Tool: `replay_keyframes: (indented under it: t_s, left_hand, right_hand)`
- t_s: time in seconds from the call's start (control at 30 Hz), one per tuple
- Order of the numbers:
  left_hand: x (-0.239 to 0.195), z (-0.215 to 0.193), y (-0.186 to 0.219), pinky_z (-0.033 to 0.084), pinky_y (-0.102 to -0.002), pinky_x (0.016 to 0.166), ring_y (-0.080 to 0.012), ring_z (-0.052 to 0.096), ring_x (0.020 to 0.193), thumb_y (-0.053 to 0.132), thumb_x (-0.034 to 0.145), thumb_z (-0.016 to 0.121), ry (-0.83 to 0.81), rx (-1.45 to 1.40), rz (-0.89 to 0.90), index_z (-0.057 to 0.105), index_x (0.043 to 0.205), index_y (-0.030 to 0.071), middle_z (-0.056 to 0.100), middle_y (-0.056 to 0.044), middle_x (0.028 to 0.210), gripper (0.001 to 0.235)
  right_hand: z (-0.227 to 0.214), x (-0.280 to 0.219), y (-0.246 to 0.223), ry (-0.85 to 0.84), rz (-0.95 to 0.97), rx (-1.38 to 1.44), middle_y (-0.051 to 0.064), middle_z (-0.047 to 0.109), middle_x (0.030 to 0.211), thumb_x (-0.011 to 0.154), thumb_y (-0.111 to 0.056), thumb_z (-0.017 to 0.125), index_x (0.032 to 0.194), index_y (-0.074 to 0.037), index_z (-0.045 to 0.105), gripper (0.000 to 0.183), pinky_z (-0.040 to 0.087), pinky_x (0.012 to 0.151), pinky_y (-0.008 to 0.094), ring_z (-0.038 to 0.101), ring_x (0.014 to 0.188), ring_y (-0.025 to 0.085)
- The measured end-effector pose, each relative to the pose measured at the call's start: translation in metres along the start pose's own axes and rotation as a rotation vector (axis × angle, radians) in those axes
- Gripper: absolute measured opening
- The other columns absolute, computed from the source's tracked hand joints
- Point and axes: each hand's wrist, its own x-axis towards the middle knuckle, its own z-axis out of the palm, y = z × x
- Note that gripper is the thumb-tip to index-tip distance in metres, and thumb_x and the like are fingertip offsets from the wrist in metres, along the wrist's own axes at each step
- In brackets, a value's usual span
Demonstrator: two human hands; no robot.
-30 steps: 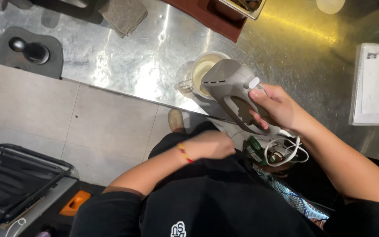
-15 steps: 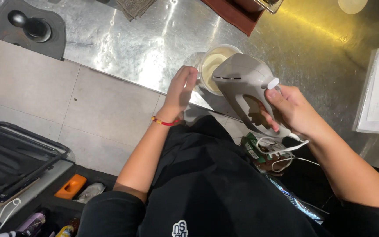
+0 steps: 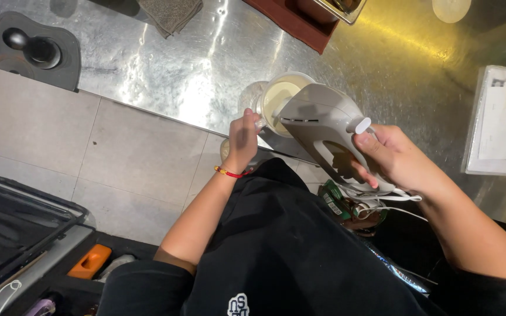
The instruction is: The person washes their hands at a stainless steel sink, then pours liquid from a squeeze bottle into a measuring jug on a digital scale. They plug in an electric hand mixer and use it to mix a white liquid in a plastic pitcher, holding the pitcher with the other hand.
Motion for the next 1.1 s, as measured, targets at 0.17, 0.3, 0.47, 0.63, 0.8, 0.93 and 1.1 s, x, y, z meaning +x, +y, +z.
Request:
replay_keyframes:
  t_s: [0.17,0.3,0.47,0.63,0.8,0.93,1.1]
  left_hand:
    - [-0.001,-0.002,0.015,0.050,-0.036,0.061,-0.0212,0.064,0.062,0.045,0.107,0.026,0.000,0.050,0.074,0.070,0.089,-0.005,0.064,-0.011,0.067,0.068]
    - [0.000,-0.005,0.013,0.043,-0.039,0.060,-0.0266,0.054,0.058,0.045,0.109,0.025,-0.034,0.137,0.069,0.063,0.074,-0.005,0.056,-0.015,0.061,0.071]
    - [-0.003,-0.006,0.036,0.047,-0.038,0.062,-0.0303,0.062,0.060,0.042,0.107,0.024,-0.055,0.155,0.101,0.069,0.082,-0.004,0.062,-0.016,0.063,0.070]
    - [-0.004,-0.005,0.035,0.051,-0.037,0.064,-0.0280,0.065,0.062,0.040,0.108,0.025,-0.043,0.110,0.084,0.070,0.089,-0.007,0.063,-0.018,0.064,0.068]
    - [-0.004,-0.006,0.035,0.052,-0.036,0.064,-0.0269,0.066,0.063,0.039,0.108,0.027,-0.036,0.092,0.099,0.069,0.092,-0.010,0.063,-0.018,0.065,0.067]
    - [-0.004,-0.006,0.031,0.049,-0.036,0.064,-0.0279,0.063,0.062,0.038,0.109,0.028,-0.043,0.116,0.076,0.070,0.090,-0.010,0.062,-0.019,0.064,0.067]
    - [-0.003,-0.005,0.025,0.053,-0.035,0.066,-0.0271,0.067,0.066,0.038,0.108,0.030,-0.024,0.063,0.074,0.070,0.096,-0.011,0.065,-0.018,0.068,0.065]
  right_hand:
    - [-0.003,-0.004,-0.001,0.007,0.015,0.038,0.005,0.061,0.066,0.102,-0.041,0.050,0.096,-0.001,0.062,0.043,0.042,0.045,0.024,0.051,0.046,0.009]
    - [-0.010,-0.003,0.002,0.011,0.009,0.055,0.006,0.061,0.066,0.102,-0.042,0.051,0.092,0.000,0.061,0.044,0.043,0.045,0.024,0.052,0.047,0.009]
    - [-0.013,-0.002,0.002,-0.009,-0.009,0.028,0.007,0.061,0.064,0.103,-0.042,0.050,0.087,0.000,0.060,0.047,0.044,0.046,0.025,0.052,0.045,0.010]
    - [-0.012,0.005,0.005,-0.015,-0.005,0.033,0.007,0.060,0.063,0.103,-0.042,0.049,0.087,0.001,0.060,0.047,0.043,0.045,0.025,0.051,0.044,0.010]
    - [-0.010,0.014,0.008,-0.013,0.007,0.030,0.007,0.060,0.062,0.103,-0.043,0.049,0.089,0.001,0.061,0.047,0.043,0.043,0.025,0.050,0.043,0.010]
    - [-0.004,0.021,0.010,0.007,0.038,0.064,0.007,0.059,0.063,0.102,-0.044,0.050,0.091,-0.001,0.059,0.045,0.043,0.041,0.025,0.050,0.043,0.010]
    - [-0.003,0.022,0.009,0.023,0.043,0.073,0.006,0.058,0.064,0.102,-0.044,0.051,0.091,-0.002,0.058,0.045,0.042,0.041,0.025,0.050,0.043,0.010]
